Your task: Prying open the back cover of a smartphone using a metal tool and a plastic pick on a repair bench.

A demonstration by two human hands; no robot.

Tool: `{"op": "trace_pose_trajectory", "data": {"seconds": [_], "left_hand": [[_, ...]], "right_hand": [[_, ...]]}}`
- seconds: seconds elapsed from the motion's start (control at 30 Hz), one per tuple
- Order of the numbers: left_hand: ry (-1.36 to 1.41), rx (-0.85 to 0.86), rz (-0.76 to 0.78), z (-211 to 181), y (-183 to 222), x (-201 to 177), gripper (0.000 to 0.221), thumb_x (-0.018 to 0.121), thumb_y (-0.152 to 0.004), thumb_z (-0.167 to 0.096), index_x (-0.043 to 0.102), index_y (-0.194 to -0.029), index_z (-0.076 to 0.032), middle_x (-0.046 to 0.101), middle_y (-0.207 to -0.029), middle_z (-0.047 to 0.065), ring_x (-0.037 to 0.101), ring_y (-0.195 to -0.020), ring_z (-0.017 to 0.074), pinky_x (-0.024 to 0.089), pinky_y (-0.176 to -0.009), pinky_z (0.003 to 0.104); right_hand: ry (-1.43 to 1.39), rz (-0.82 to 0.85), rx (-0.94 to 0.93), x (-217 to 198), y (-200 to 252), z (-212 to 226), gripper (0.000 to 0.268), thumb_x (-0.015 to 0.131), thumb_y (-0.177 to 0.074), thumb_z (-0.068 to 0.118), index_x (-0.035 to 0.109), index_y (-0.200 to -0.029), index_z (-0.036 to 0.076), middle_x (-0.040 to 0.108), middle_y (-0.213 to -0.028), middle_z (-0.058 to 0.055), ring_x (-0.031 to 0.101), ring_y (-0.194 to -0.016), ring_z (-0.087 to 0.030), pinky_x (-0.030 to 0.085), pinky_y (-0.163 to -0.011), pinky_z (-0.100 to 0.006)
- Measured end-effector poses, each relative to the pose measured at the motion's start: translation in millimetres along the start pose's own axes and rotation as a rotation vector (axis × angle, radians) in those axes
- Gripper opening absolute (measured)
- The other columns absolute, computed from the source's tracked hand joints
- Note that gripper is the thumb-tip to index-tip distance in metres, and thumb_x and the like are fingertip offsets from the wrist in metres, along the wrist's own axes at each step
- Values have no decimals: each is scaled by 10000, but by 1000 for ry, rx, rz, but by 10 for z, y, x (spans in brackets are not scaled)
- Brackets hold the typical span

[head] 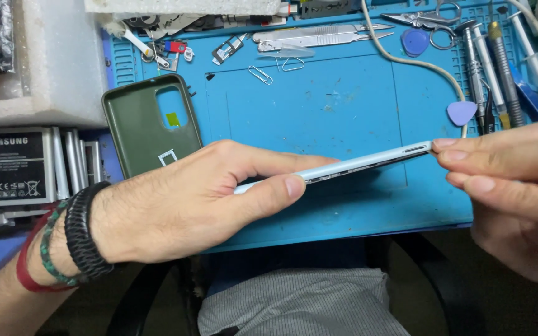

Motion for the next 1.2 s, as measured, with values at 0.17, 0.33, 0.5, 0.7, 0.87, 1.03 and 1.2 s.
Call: {"op": "trace_pose_trajectory", "data": {"seconds": [0.17,0.33,0.5,0.7,0.87,1.03,1.2], "left_hand": [[-44,-4,-13,27,11,0,548,371,-1076,-411,616,-1507,-176,696,-1462,-116,650,-1168,23,491,-1003,217],[-44,-5,-21,19,18,15,541,375,-1077,-407,606,-1507,-173,658,-1531,-84,632,-1317,53,451,-1106,246],[-71,2,-26,35,5,13,535,380,-1076,-412,605,-1503,-181,649,-1544,-63,630,-1336,72,461,-1118,265],[-101,-71,-1,77,-31,-6,548,393,-1061,-445,620,-1508,-224,634,-1552,-116,600,-1262,22,453,-1037,226],[-175,-272,-22,180,-19,-51,590,420,-1031,-506,764,-1472,-319,434,-713,-112,347,-614,89,307,-530,277],[-200,-312,-35,192,-19,-55,656,405,-998,-547,665,-1539,-283,701,-1172,-222,548,-853,51,437,-742,214],[-106,-350,-26,179,-23,-22,625,418,-1002,-507,681,-1532,-304,581,-827,-100,507,-699,79,603,-617,264]], "right_hand": [[-159,-163,133,-24,115,-175,273,661,-1089,-116,513,-1258,40,637,-1235,-157,781,-1237,-311,729,-1163,-379],[-137,-210,359,87,-110,-4,89,513,-1177,-107,546,-1109,-154,622,-1163,-298,766,-1151,-397,721,-1013,-434],[-116,-298,449,220,-80,45,219,510,-1215,-51,596,-1146,-241,636,-1208,-365,732,-1132,-426,687,-1049,-478],[-267,-621,266,324,63,-81,142,586,-1190,-51,598,-1129,-179,567,-1104,-282,741,-1062,-406,735,-916,-462],[-410,-609,233,210,-3,-191,227,687,-1127,-123,497,-1105,0,570,-945,-165,790,-1007,-328,682,-965,-385],[-553,-586,199,223,-89,-148,299,648,-1099,-41,414,-1177,127,539,-928,-106,774,-952,-287,706,-823,-331],[-492,-616,168,250,-47,-143,306,660,-1086,-84,418,-1182,77,557,-942,-139,788,-967,-320,714,-878,-384]]}}
Point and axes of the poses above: each hand's wrist, its own y-axis away from the middle knuckle, its own x-axis out of the palm, z = x × y, the point moved 7 cm from there along -y, towards the middle knuckle
